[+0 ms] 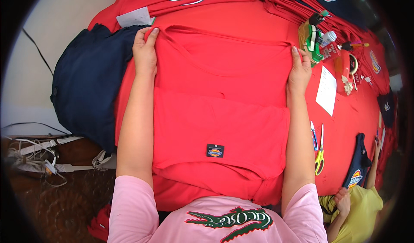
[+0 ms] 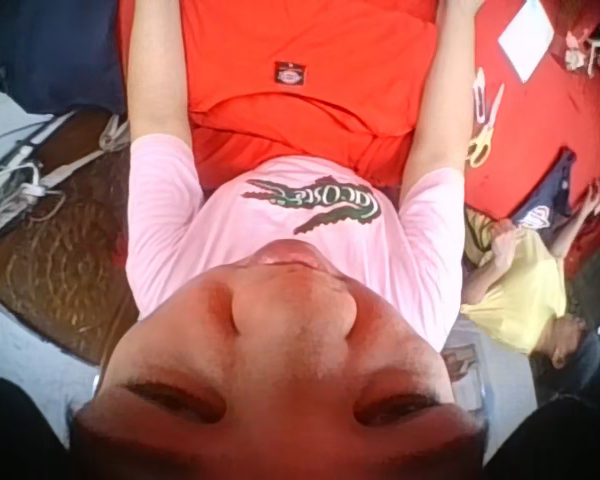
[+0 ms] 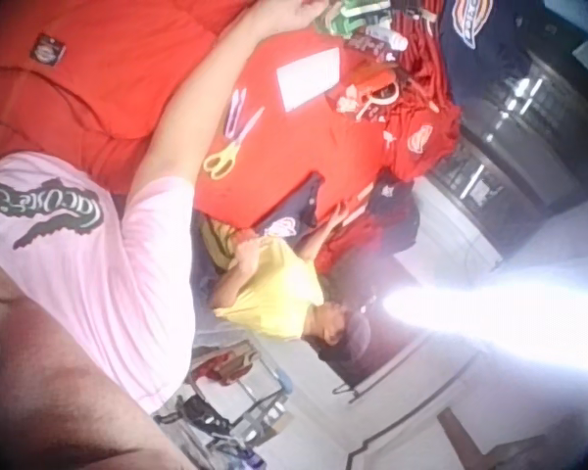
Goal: The person trims loose threads from several red t-shirts using a small tool, folds the shirts, and then gathers a stack of light-colored garments from a shelf.
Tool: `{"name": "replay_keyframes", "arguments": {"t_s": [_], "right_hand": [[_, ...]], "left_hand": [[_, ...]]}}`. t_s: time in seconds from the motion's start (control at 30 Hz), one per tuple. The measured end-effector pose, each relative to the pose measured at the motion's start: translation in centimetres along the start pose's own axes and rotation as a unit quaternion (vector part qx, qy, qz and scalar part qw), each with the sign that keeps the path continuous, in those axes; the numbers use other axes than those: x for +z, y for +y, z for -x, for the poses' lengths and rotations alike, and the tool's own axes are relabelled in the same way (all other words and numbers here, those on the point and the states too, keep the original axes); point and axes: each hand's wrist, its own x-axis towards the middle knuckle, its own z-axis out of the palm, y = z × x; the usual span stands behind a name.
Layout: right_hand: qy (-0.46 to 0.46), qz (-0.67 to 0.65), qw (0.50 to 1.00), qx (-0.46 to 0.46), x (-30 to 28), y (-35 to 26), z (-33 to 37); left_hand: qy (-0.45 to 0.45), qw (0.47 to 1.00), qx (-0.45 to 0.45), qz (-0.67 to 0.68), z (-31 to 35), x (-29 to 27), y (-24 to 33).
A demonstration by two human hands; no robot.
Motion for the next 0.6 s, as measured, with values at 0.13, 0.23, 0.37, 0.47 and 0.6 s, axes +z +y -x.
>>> {"name": "replay_keyframes", "arguments": {"t_s": [0.13, 0.23, 0.37, 0.47, 0.6], "right_hand": [[0.005, -0.026, 1.0, 0.007, -0.5, 0.1, -0.1], [-0.006, -0.017, 1.0, 0.006, -0.6, 0.1, 0.1], [-0.024, 0.006, 1.0, -0.016, -0.8, 0.3, -0.1], [-0.057, -0.01, 0.998, 0.012, -0.3, 0.6, -0.5], [-0.12, -0.097, 0.985, 0.083, -2.2, -0.2, -2.5]], "left_hand": [[-0.003, 0.999, -0.014, 0.032, -0.1, 0.3, 0.4], [-0.002, 0.998, -0.011, 0.057, 0.2, 0.3, 0.8], [0.004, 0.999, -0.001, 0.046, 0.0, -0.1, 0.6], [0.026, 0.999, -0.014, 0.039, -0.6, -1.3, -0.8], [0.036, 0.999, 0.007, 0.019, -0.7, -0.8, 0.2]]}}
